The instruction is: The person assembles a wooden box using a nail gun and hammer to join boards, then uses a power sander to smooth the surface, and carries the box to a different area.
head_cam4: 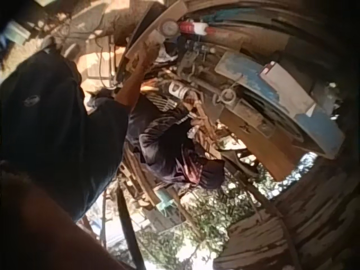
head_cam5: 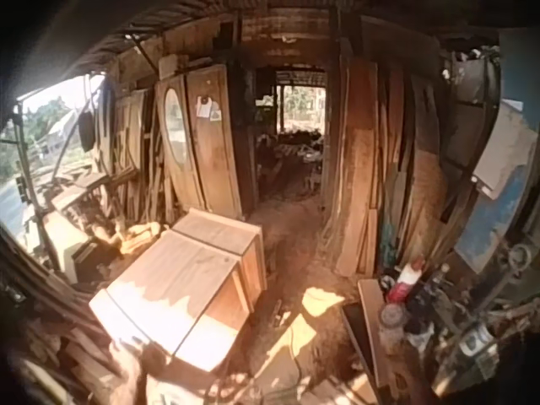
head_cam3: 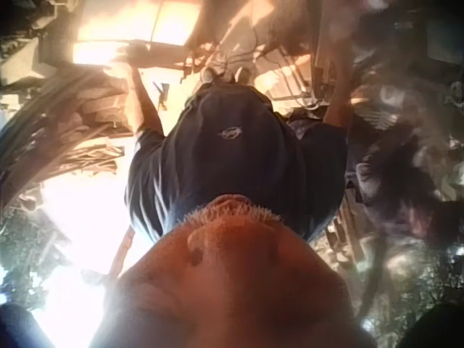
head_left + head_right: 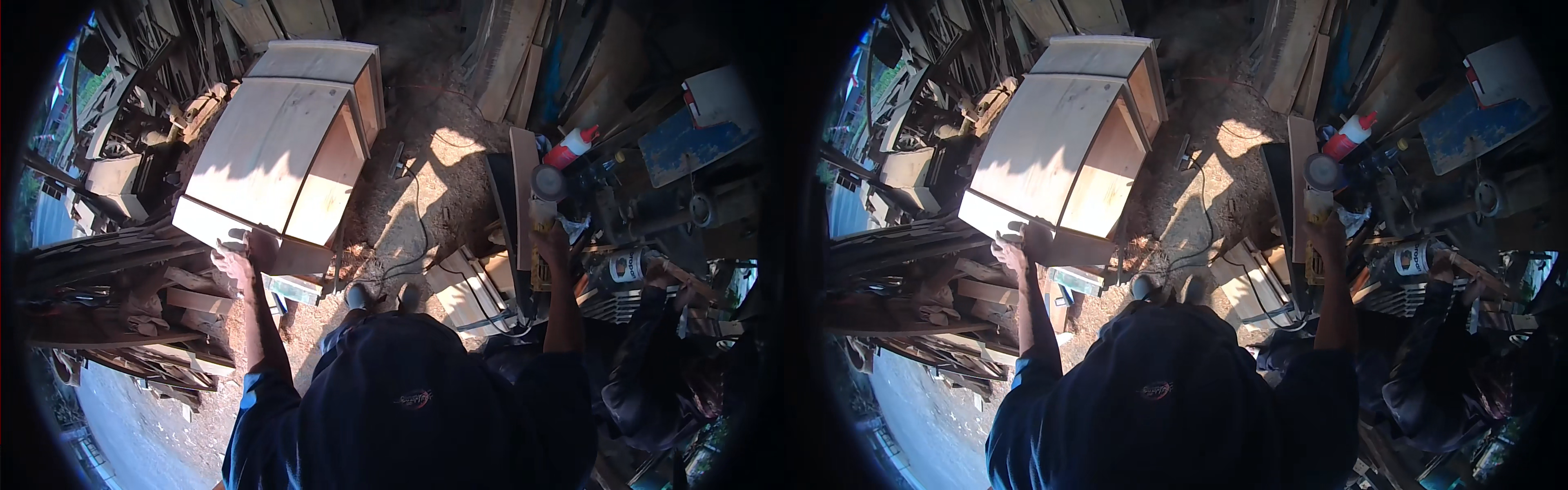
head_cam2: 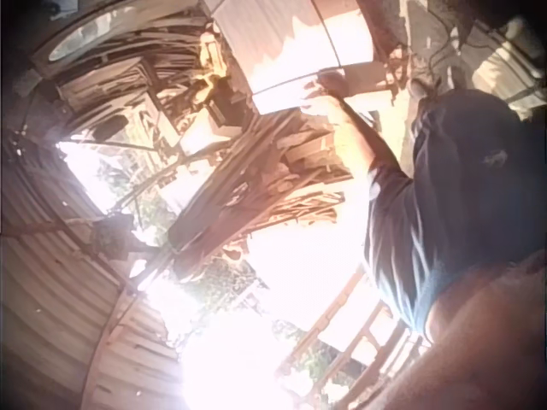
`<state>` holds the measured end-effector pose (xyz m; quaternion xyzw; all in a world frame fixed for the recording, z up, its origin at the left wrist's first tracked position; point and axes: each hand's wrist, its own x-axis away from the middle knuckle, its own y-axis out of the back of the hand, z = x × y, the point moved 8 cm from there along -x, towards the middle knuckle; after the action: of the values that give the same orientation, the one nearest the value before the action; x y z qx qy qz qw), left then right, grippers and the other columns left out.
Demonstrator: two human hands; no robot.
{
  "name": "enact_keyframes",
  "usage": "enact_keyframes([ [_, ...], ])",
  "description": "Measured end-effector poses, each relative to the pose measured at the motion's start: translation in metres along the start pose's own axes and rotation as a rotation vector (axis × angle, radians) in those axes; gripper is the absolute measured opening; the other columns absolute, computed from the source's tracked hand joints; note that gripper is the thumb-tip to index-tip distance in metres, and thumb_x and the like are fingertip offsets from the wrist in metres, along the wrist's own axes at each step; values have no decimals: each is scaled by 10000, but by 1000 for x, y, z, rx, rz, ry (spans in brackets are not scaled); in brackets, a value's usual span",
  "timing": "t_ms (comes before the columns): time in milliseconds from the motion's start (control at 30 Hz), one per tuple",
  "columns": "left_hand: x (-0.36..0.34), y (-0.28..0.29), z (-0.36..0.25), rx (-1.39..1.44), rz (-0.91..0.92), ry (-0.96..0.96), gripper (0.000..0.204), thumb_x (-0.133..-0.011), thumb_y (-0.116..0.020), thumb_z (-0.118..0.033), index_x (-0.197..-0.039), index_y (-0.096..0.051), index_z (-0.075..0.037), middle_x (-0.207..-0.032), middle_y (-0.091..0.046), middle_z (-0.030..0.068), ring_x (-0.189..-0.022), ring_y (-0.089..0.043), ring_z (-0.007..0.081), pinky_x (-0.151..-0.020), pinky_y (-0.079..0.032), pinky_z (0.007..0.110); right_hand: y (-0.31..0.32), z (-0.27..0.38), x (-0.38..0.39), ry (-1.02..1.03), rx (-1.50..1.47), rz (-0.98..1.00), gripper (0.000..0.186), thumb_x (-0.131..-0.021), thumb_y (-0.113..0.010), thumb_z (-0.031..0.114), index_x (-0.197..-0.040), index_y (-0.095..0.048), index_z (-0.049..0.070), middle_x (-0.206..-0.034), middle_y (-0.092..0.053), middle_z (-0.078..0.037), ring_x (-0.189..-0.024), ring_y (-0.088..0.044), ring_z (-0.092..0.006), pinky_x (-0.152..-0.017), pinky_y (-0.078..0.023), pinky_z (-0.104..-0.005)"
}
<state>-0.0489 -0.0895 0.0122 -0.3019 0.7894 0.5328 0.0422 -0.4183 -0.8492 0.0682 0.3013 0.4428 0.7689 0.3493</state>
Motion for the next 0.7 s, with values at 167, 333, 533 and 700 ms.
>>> enact_keyframes([
  [167, -5, -18, 23, 192, 200, -44, 695, -885, -679, -519, -1341, -553, -11, -1115, -637, 221, -988, -599, 313, -856, -482, 430, -13, -5, -6, 28, -6, 8, 713, -663, -760, 335, -1246, -555, -23, -1129, -673, -247, -1084, -648, -403, -905, -511, -472],
  [333, 8, -2, -20, 667, 339, 172, 467, -925, -666, -406, -1066, -716, 37, -861, -720, 141, -748, -643, 211, -720, -492, 358, -12, -16, -10, -50, -107, 84, 698, -666, -770, 362, -1217, -576, -20, -1124, -673, -241, -1083, -652, -391, -899, -509, -454],
  [533, 27, 9, -26, 646, 435, 311, 405, -951, -649, -346, -987, -734, 48, -748, -676, 62, -647, -566, 145, -600, -449, 328, -17, 5, -13, -17, -120, 1, 659, -676, -773, 338, -1205, -585, -7, -1101, -676, -236, -1050, -663, -380, -884, -513, -452],
  [700, 20, -10, -19, 589, 463, 339, 514, -932, -659, -433, -983, -728, 74, -762, -692, 114, -657, -579, 159, -612, -454, 352, -23, -10, -13, -137, -181, 6, 656, -682, -760, 326, -1215, -578, -10, -1118, -678, -234, -1062, -662, -383, -894, -516, -451],
])
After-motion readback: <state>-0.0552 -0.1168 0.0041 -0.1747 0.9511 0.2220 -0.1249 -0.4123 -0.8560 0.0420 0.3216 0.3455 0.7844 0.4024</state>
